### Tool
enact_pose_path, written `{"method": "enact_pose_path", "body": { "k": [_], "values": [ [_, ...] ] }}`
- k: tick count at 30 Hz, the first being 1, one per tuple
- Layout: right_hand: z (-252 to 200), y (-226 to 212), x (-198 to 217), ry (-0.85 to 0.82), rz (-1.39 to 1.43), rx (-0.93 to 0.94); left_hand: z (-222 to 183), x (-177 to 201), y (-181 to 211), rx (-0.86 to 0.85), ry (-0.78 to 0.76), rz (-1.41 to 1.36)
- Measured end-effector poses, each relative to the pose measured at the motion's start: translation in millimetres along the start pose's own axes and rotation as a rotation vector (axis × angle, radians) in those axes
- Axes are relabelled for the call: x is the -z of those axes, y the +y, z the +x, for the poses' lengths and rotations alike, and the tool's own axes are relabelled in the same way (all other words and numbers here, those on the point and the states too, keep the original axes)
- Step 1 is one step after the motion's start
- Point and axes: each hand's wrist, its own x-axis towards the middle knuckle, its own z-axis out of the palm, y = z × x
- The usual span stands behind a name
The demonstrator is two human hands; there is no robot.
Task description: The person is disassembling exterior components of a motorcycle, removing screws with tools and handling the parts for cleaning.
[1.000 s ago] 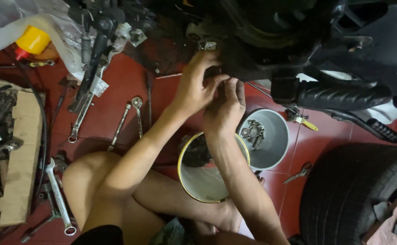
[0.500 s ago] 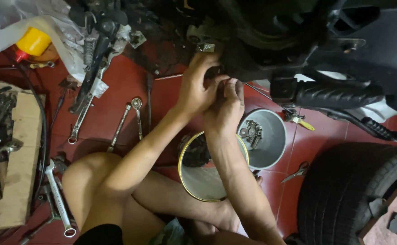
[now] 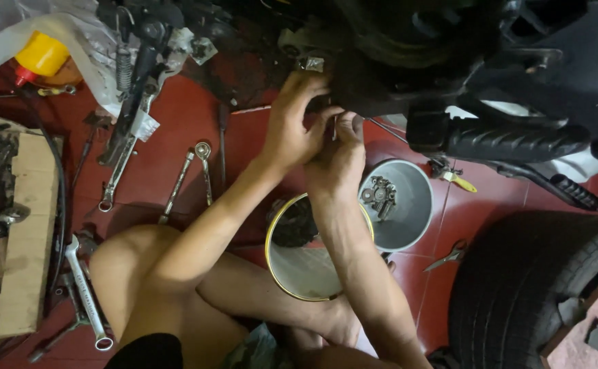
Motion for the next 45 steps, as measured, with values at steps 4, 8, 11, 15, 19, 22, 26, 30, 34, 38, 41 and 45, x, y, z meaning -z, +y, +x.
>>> {"method": "enact_pose_path", "body": {
  "k": [4,8,11,15,19,22,26,30,34,38,41,45],
  "values": [
    [-16.5,-10.8,-8.1,-0.109,0.054,-0.084,11.0,10.6,13.4,0.002,-0.099,0.017],
    [-28.4,-16.9,-11.0,-0.295,0.198,-0.192,4.3,8.2,12.6,0.058,-0.085,-0.032],
    [-25.4,-15.6,-8.3,-0.294,0.129,-0.174,10.4,9.2,11.0,0.046,-0.127,-0.055],
    [-17.5,-10.2,-6.5,-0.272,0.177,-0.193,14.6,9.9,3.9,-0.022,-0.161,0.011],
    [-25.6,-7.5,-28.0,-0.011,0.043,0.056,7.8,2.3,-10.2,-0.033,-0.082,0.014],
    [-21.6,-4.3,-29.3,0.045,-0.007,0.207,10.3,-2.1,1.8,0.021,-0.051,-0.014],
    [-25.1,-9.2,-32.1,0.151,-0.206,0.364,8.5,-8.1,15.0,0.112,0.005,-0.035],
    [-16.6,-8.2,-29.0,0.233,-0.250,0.406,5.5,-11.9,23.5,0.113,-0.001,-0.058],
    [-9.3,2.9,-18.6,0.318,-0.324,0.406,0.0,-7.3,23.6,0.153,-0.061,-0.023],
    [-19.3,-9.5,-32.7,0.285,-0.358,0.406,6.1,-9.5,38.6,0.236,-0.101,-0.024],
    [-28.1,-15.3,-31.2,0.227,-0.273,0.470,-11.1,-8.8,10.9,0.246,-0.082,0.019],
    [-30.7,-16.4,-28.8,0.213,-0.231,0.501,3.9,-12.0,37.6,0.209,-0.112,0.097]
  ]
}}
